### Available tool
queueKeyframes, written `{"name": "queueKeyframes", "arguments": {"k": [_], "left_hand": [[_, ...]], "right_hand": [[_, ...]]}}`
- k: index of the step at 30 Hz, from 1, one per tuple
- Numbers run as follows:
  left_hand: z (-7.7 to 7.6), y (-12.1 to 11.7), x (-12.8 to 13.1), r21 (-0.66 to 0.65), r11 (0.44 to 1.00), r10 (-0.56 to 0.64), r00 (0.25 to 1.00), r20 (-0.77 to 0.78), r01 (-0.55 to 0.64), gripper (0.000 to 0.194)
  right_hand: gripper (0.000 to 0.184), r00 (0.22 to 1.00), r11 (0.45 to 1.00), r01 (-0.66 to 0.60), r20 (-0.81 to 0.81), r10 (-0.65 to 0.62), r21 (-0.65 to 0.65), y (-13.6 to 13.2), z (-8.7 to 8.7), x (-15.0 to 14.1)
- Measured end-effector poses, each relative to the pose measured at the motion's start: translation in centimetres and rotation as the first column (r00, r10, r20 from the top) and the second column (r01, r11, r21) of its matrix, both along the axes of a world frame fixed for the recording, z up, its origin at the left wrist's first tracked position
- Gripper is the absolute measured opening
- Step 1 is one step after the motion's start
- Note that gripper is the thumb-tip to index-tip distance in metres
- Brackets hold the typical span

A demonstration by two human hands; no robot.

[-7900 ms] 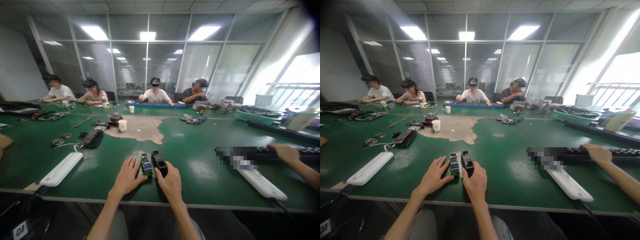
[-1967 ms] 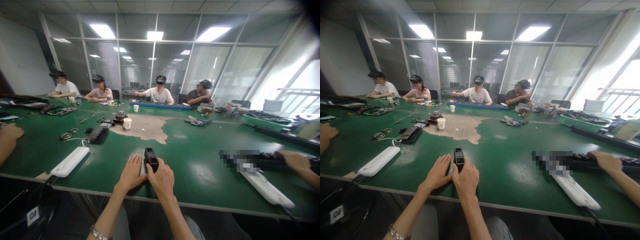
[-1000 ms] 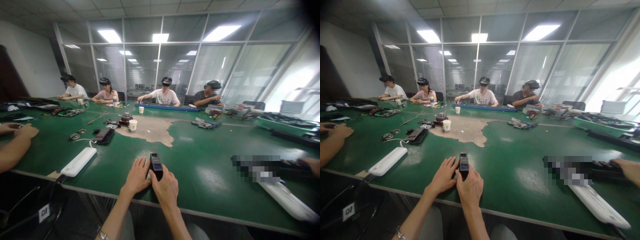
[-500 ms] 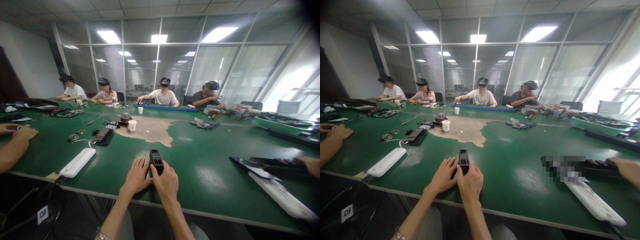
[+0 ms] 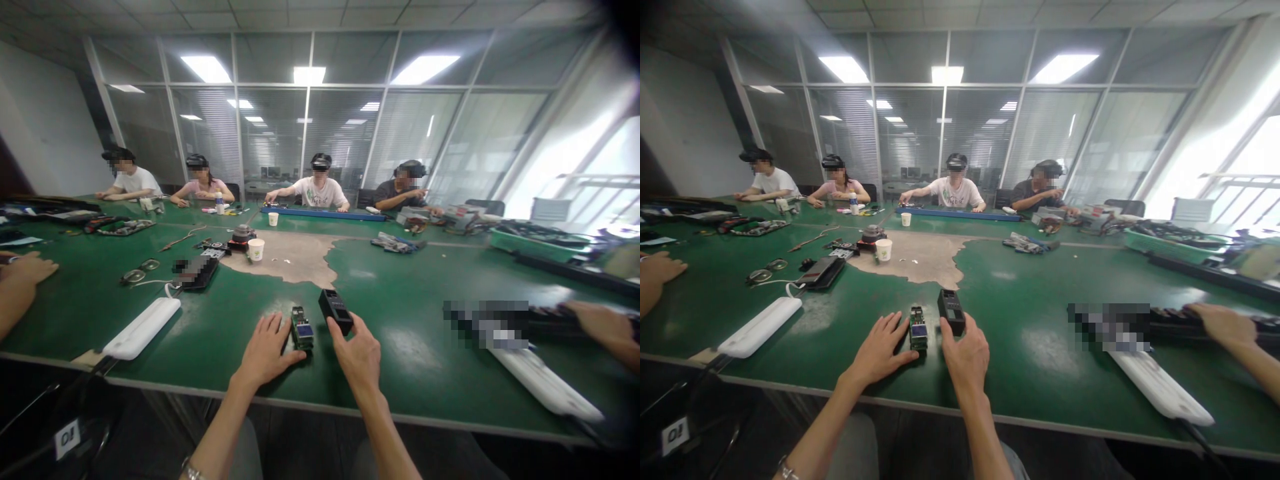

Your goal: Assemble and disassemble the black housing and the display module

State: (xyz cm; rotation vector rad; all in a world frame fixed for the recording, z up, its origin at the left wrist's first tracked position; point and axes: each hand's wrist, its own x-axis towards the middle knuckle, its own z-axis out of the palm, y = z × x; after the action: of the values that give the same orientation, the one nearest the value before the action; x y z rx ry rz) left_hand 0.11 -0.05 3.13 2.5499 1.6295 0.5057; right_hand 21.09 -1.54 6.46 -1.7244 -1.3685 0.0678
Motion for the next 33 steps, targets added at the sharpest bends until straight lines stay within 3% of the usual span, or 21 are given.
{"name": "queueKeyframes", "arguments": {"k": [8,18,26,33], "left_hand": [[0.0,0.2,0.0,-0.005,1.0,-0.005,1.0,-0.025,0.004,0.082],[0.0,0.1,0.0,-0.012,1.0,0.001,1.0,-0.023,-0.001,0.084],[-0.2,0.2,-0.1,0.004,1.0,-0.01,1.0,-0.021,0.01,0.083],[-0.6,0.4,-0.1,0.026,1.0,-0.007,1.0,-0.024,0.008,0.084]], "right_hand": [[0.049,0.999,0.999,-0.019,0.05,0.02,-0.025,0.3,-3.0,0.9],[0.045,0.981,0.995,0.032,0.192,-0.014,-0.09,0.1,-4.4,0.9],[0.086,0.973,0.997,0.066,0.225,-0.056,-0.036,0.1,-5.0,0.9],[0.082,0.983,1.0,0.03,0.183,-0.028,-0.008,0.1,-4.9,1.0]]}}
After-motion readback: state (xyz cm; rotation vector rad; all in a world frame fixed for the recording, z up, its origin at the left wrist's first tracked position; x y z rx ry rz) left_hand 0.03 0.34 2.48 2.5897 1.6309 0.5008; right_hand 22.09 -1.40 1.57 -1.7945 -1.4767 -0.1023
